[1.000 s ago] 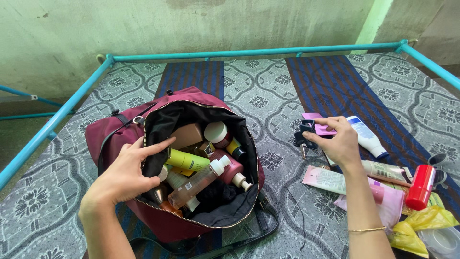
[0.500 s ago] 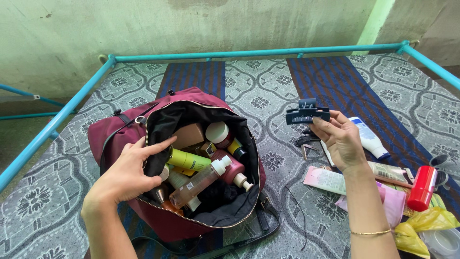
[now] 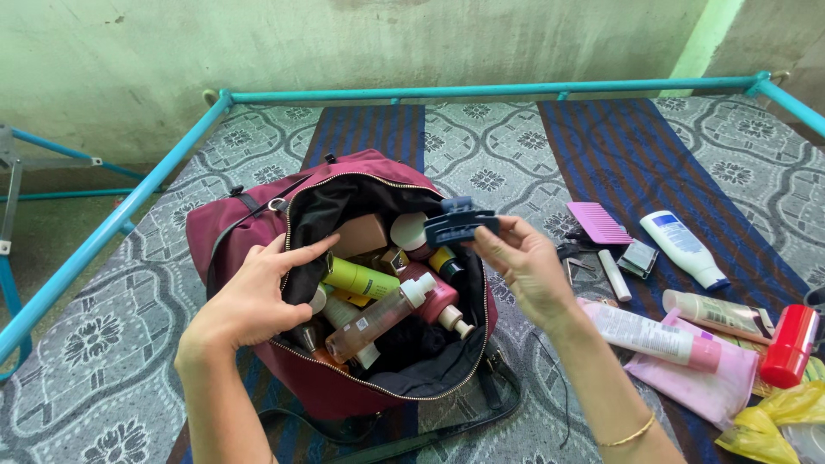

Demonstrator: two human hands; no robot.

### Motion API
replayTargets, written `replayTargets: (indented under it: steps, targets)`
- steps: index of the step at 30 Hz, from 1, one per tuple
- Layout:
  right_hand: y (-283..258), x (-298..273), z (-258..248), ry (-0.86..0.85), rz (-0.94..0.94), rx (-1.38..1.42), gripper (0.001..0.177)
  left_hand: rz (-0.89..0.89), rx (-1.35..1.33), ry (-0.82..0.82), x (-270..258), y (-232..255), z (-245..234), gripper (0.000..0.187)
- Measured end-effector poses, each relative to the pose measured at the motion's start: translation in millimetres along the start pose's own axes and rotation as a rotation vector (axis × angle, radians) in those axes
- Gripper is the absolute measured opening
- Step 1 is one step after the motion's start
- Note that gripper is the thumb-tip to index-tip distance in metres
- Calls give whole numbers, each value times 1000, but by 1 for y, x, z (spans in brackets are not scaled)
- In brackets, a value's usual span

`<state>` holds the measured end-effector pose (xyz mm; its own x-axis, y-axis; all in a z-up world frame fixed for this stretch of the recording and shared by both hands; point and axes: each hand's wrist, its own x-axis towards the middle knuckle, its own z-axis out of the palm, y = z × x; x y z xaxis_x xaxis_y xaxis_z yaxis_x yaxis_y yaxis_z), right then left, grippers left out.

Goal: The person packs a maroon duffel bag on a bed, picking up toiletry bottles, tubes, a comb, sunglasses and other cosmetic items one at a time from the bed and placing them inside the bag, arranging the contents as they go.

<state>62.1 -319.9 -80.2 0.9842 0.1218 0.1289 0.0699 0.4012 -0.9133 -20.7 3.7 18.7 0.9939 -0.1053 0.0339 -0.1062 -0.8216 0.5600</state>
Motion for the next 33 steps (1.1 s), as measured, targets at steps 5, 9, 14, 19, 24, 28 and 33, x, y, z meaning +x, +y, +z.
replayTargets:
  steps: [5, 9, 14, 19, 24, 28, 33]
  targets:
    - [23, -6, 30, -23, 30, -68, 28, 11, -8, 2, 0, -3, 0, 92]
    - [31, -6, 44, -76, 3, -150, 32, 15, -10, 7, -2, -1, -1, 87]
    - [32, -8, 50, -116, 45, -263, 36, -35, -16, 0, -3, 2, -2, 87]
    - [34, -7, 49, -111, 64, -313, 41, -23, -15, 4, -3, 6, -2, 86]
    - [40, -7, 50, -114, 1, -474, 45, -47, -21, 1, -3, 7, -2, 86]
    - [46, -14, 56, -99, -217, -610, 45, -49, -10, -2, -4, 7, -2, 85]
    - [39, -21, 61, -86, -340, -933, 43, -21, -10, 4, -3, 6, -3, 89]
